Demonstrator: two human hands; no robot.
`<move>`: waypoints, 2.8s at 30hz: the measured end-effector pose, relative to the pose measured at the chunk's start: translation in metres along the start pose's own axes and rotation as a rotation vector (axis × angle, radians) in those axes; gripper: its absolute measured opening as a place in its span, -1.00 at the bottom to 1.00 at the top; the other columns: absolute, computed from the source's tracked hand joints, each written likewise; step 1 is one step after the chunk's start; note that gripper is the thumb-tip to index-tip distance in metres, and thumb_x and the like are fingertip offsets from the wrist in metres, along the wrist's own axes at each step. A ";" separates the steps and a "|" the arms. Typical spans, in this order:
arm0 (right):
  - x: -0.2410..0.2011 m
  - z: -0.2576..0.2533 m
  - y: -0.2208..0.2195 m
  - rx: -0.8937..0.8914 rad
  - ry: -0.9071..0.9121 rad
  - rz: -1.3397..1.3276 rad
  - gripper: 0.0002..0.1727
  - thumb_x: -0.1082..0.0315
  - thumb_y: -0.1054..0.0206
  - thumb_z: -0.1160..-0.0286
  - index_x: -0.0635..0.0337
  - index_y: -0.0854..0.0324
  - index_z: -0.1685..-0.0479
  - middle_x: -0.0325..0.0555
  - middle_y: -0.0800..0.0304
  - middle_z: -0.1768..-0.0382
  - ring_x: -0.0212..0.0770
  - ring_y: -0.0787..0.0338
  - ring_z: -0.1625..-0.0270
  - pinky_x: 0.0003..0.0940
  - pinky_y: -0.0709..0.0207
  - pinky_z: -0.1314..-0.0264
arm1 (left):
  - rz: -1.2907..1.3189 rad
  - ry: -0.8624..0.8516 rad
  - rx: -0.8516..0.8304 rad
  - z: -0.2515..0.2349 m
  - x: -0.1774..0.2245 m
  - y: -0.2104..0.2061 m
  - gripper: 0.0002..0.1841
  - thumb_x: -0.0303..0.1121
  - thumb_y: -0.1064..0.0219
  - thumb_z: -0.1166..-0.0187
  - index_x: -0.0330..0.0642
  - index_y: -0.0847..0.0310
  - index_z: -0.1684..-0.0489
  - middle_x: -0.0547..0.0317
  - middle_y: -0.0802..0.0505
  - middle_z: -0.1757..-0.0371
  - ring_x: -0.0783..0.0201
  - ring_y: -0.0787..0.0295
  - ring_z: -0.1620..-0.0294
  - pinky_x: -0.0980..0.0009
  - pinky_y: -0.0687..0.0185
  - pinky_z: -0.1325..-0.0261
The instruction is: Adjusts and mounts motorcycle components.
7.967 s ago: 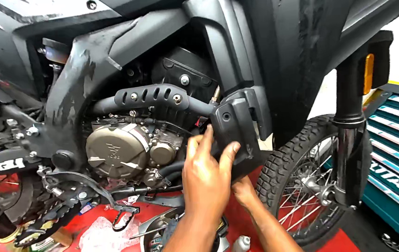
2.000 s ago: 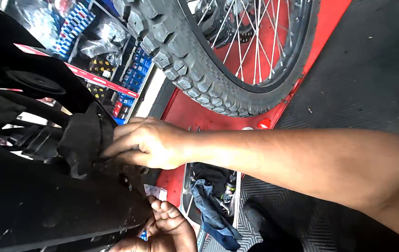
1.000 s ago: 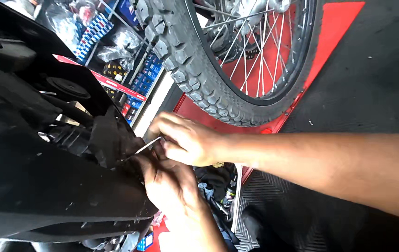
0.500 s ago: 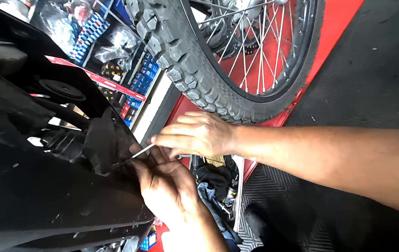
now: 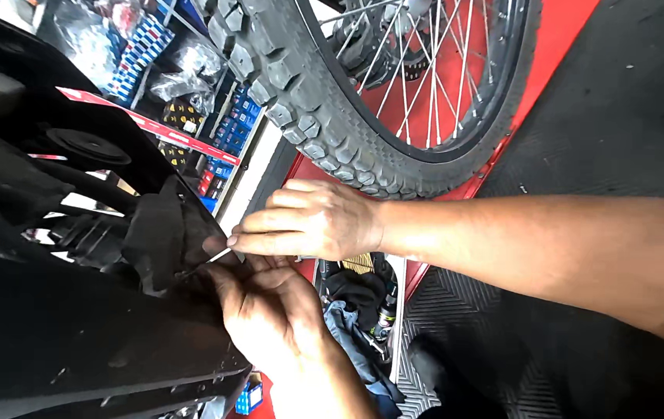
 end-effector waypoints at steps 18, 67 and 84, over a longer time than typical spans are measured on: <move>-0.004 -0.016 0.020 -0.372 -0.592 -0.619 -0.73 0.26 -0.35 -0.68 0.15 -0.73 -0.22 -0.23 -0.77 0.40 -0.38 -0.70 0.39 -0.39 -0.62 0.23 | -0.086 -0.029 -0.009 -0.003 -0.001 0.005 -0.55 -0.08 0.26 -0.94 -0.02 -0.59 -0.21 0.28 -0.81 -0.05 0.30 -0.78 -0.15 0.27 -0.68 -0.30; 0.002 -0.013 0.015 -0.199 -0.606 -0.806 -0.51 0.12 -0.51 -0.53 0.18 -0.70 -0.37 -0.16 -0.85 0.08 -0.41 -0.79 0.21 -0.46 -0.73 0.11 | 0.030 0.011 -0.005 -0.005 0.004 -0.007 -0.55 -0.05 0.25 -0.92 -0.02 -0.59 -0.18 0.27 -0.80 -0.06 0.31 -0.75 -0.20 0.26 -0.64 -0.39; 0.010 -0.036 0.014 -0.487 -1.128 -0.742 -0.34 -0.28 0.01 -0.77 0.15 -0.72 0.07 -0.16 -0.70 0.40 -0.27 -0.68 0.35 -0.19 -0.56 0.24 | -0.126 -0.002 0.061 -0.004 0.002 -0.009 -0.61 -0.08 0.22 -0.93 0.11 -0.57 -0.21 0.35 -0.81 -0.04 0.34 -0.78 -0.15 0.28 -0.69 -0.31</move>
Point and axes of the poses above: each hand's wrist, its own z-axis away from the middle knuckle, its own y-axis out of the back of the hand, x = y × z, the point moved 2 cm from there along -z, towards the middle knuckle
